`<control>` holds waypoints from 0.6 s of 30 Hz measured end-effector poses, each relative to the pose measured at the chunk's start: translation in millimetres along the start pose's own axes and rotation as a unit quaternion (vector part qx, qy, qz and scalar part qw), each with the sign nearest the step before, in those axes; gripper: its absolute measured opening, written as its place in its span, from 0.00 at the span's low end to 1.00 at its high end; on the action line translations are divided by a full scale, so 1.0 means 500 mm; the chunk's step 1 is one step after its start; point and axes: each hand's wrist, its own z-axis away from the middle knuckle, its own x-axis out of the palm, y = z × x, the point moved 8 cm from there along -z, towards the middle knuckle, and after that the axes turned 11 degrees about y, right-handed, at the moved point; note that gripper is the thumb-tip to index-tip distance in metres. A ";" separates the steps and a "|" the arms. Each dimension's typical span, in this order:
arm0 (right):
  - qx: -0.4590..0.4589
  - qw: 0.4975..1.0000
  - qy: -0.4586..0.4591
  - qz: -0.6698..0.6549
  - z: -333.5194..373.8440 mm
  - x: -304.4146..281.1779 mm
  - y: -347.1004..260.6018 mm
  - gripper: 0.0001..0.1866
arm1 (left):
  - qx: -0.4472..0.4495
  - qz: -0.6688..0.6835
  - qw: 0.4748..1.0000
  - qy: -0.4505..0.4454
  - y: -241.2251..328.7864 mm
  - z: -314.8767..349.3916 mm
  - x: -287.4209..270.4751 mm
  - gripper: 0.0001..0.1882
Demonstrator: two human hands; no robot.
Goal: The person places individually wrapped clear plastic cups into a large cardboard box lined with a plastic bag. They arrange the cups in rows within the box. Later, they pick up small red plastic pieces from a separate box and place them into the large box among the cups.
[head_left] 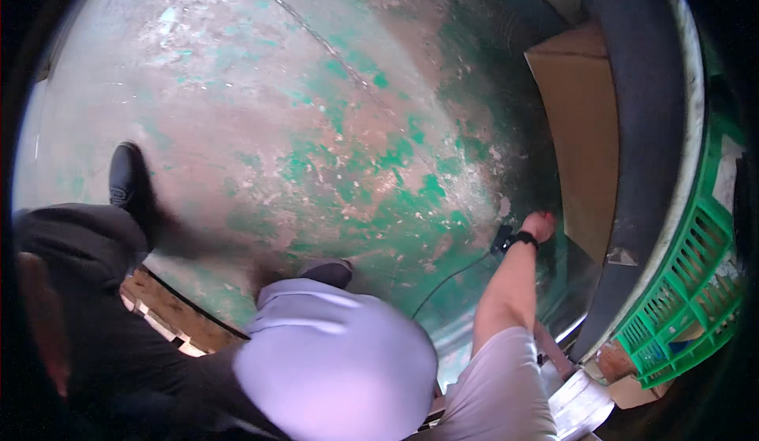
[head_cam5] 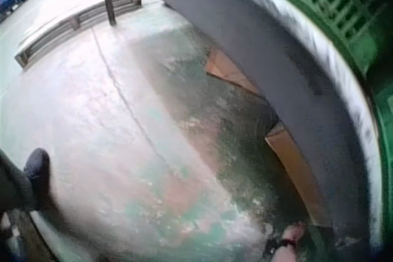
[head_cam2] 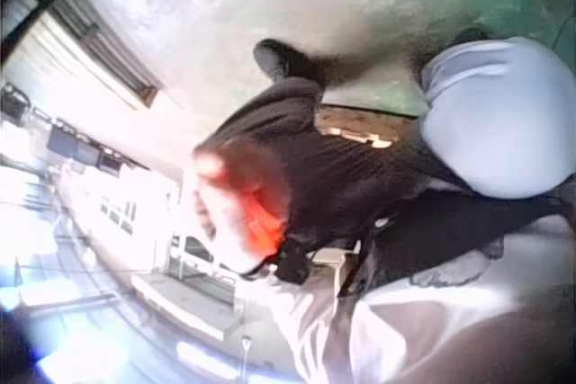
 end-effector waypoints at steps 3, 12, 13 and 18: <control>0.036 0.991 0.102 -0.079 0.115 -0.073 -0.077 0.13 | -0.037 -0.254 0.966 -0.032 0.024 -0.043 0.051 0.11; -0.429 0.624 -0.543 -0.363 0.538 -0.429 -0.874 0.07 | -0.163 -0.399 0.874 -0.226 -0.049 -0.191 0.110 0.22; -0.474 0.614 -0.532 -0.340 0.529 -0.498 -0.927 0.09 | -0.192 -0.393 0.864 -0.248 -0.040 -0.207 0.126 0.22; -0.596 0.556 -0.545 -0.197 0.613 -0.673 -1.059 0.16 | -0.284 -0.367 0.868 -0.177 0.014 -0.227 0.061 0.21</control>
